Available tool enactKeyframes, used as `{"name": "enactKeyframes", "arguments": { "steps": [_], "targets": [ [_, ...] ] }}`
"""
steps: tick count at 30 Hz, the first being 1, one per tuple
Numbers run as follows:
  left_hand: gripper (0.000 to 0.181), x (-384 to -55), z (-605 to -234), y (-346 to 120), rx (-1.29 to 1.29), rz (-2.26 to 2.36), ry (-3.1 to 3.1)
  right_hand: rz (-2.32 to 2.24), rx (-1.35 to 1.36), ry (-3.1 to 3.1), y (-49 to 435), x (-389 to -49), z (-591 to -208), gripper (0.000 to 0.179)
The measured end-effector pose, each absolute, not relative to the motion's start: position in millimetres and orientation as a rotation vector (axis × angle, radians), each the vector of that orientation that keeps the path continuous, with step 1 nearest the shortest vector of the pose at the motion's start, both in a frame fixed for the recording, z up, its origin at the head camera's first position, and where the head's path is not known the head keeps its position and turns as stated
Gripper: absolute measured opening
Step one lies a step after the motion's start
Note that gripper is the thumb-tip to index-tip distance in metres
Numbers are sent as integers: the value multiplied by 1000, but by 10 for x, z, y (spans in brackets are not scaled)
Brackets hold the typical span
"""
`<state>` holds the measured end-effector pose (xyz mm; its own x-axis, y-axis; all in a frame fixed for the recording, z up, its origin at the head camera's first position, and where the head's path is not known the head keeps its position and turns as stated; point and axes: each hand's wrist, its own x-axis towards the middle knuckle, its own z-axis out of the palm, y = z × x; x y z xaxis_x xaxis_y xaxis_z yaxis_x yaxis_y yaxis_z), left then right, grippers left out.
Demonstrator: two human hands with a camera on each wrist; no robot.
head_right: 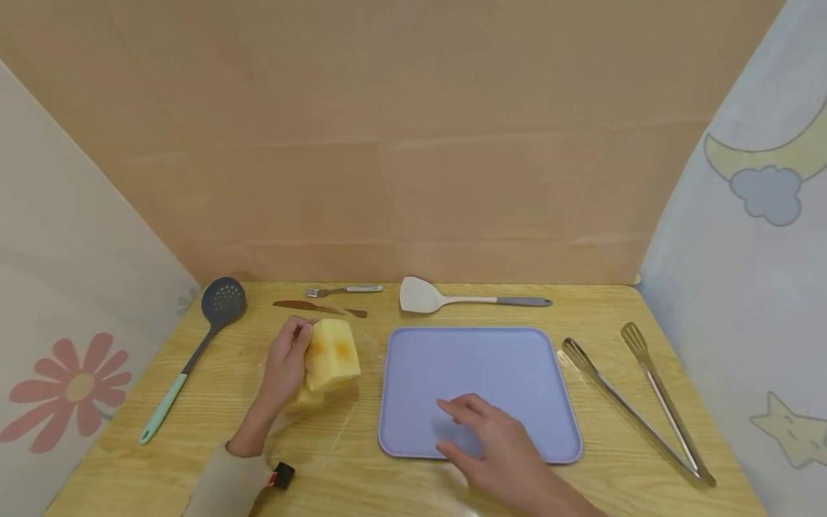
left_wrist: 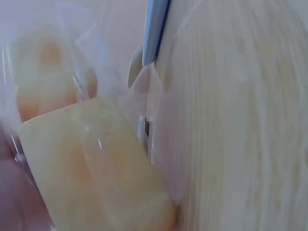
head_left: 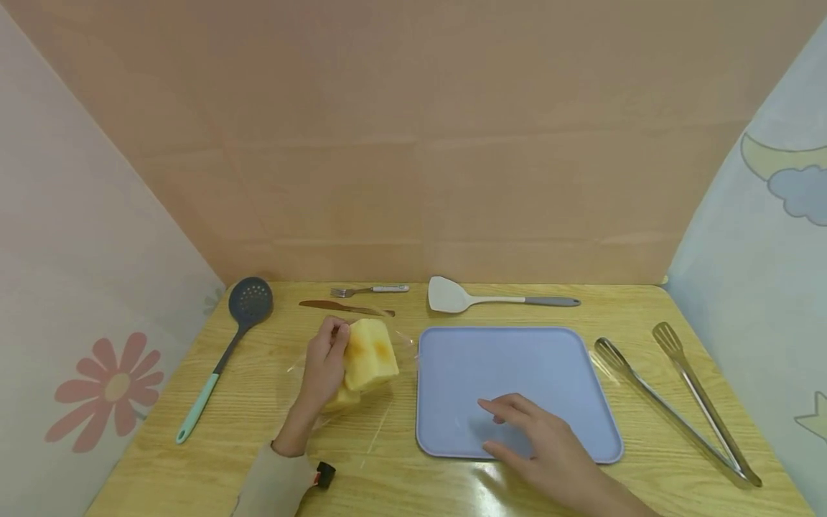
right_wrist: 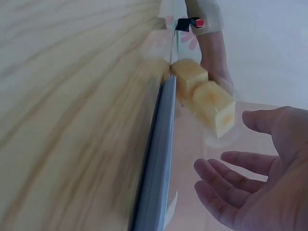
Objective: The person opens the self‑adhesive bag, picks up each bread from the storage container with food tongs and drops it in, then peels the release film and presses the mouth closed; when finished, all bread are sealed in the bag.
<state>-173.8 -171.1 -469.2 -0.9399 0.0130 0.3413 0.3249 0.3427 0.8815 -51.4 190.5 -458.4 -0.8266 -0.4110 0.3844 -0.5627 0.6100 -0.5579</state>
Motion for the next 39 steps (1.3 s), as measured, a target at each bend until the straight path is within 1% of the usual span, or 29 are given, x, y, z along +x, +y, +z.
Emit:
{"name": "enactKeyframes", "arguments": {
  "steps": [3, 6, 8, 10, 13, 15, 16, 22, 25, 29, 35, 39],
  "targets": [
    [26, -1706, -4630, -1676, -173, -1658, -2303, 1209, 827, -2617, 1769, -525, -4585, 41],
    [26, -1678, -4600, -1634, -103, -1717, -2207, 1392, 845, -2598, 1609, -567, -4581, 33],
    [27, -1664, -4598, -1599, -105, -1778, -2106, 1509, 837, -2577, 1488, -616, -4569, 28],
    [27, -1683, -4667, -1590, -172, -1843, -1979, 1608, 813, -2563, 1364, -685, -4555, 26],
    [33, -1664, -4680, -1536, -226, -1888, -1854, 1750, 720, -2551, 1176, -811, -4553, 23],
    [33, -1675, -4725, -1521, -249, -1909, -1794, 1825, 649, -2538, 1058, -895, -4564, 21],
    [37, -1636, -4662, -1481, -197, -1898, -1810, 1854, 621, -2519, 1002, -934, -4573, 19],
    [34, -1564, -4540, -1403, -23, -1911, -1852, 1861, 429, -2437, 702, -1071, -4599, 8],
    [31, -1547, -4520, -1388, 13, -1915, -1867, 1867, 380, -2376, 606, -1100, -4602, 6],
    [30, -1530, -4520, -1363, 24, -1915, -1866, 1886, 400, -2274, 535, -1141, -4596, 2],
    [24, -1523, -4500, -1355, 44, -1953, -1862, 1921, 420, -2185, 514, -1225, -4547, 10],
    [22, -1533, -4453, -1412, 97, -2051, -1834, 2073, 370, -2137, 529, -1278, -4460, 7]
  ]
}}
